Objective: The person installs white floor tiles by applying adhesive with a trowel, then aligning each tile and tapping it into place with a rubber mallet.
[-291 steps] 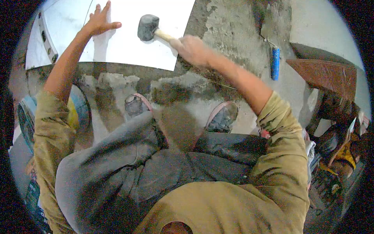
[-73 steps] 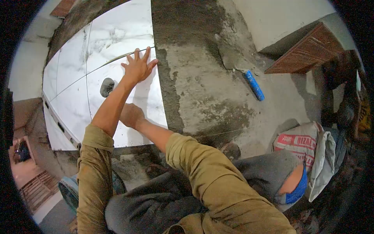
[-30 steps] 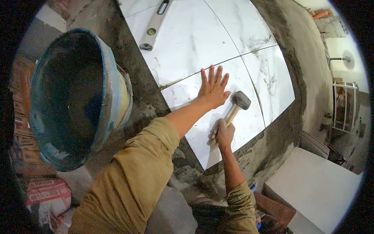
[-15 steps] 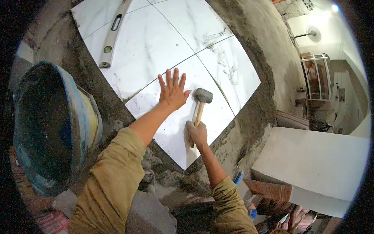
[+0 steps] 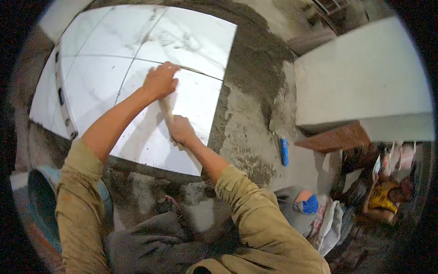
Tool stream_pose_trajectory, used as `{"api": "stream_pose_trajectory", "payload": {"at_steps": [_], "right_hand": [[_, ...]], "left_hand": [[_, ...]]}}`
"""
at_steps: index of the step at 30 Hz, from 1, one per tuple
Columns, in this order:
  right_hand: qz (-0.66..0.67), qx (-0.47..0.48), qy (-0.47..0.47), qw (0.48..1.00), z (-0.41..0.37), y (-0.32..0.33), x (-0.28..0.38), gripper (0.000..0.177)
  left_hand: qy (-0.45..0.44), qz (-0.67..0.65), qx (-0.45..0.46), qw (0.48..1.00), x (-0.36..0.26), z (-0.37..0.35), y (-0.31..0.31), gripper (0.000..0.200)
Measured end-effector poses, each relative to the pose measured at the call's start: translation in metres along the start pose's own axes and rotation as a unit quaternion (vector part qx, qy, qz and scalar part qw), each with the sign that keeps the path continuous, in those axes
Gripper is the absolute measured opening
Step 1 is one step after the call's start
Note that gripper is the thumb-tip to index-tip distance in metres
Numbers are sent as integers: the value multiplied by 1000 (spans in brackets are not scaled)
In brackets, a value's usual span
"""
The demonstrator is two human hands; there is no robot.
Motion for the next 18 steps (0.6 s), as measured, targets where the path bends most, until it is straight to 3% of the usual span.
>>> {"api": "stream_pose_trajectory", "payload": {"at_steps": [2, 4, 5, 6, 7, 8, 9, 10, 12, 16, 18], "right_hand": [[22, -16, 25, 999, -1, 4, -5, 48], [3, -23, 65, 998, -4, 7, -4, 50], [-40, -46, 66, 996, 8, 4, -13, 35], [-28, -52, 65, 996, 20, 4, -22, 35], [-210, -124, 242, 939, 27, 2, -26, 29], [-378, -182, 399, 815, 8, 4, -9, 23], [-313, -105, 290, 898, 0, 12, -8, 21], [-310, -98, 294, 899, -5, 16, -7, 21], [-229, -14, 131, 965, -5, 18, -10, 33], [-116, -93, 255, 956, 18, -3, -49, 52], [94, -26, 225, 969, 39, -23, -66, 53]], "left_hand": [[-7, -9, 126, 992, -33, 34, -31, 51], [-7, -1, 95, 995, -56, 66, -65, 55], [1, -6, 58, 998, -66, 78, -78, 59], [-8, 3, 66, 998, -74, 91, -92, 59], [14, 26, 51, 998, -80, 98, -104, 64], [40, 48, 38, 997, -82, 100, -116, 69], [57, 50, 77, 994, -79, 107, -125, 75], [65, 52, 78, 993, -80, 107, -126, 75], [100, 40, 69, 992, -86, 112, -128, 79], [135, 51, 63, 988, -95, 118, -132, 82], [149, 35, 58, 987, -93, 120, -135, 80]]}}
Point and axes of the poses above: each hand's wrist, its own z-axis towards the middle knuckle, its own y-axis out of the back of the hand, x = y × z, the point moved 3 cm from there along z, towards the middle knuckle, and after that the axes turned 9 degrees about -z, right-handed, at the moved point
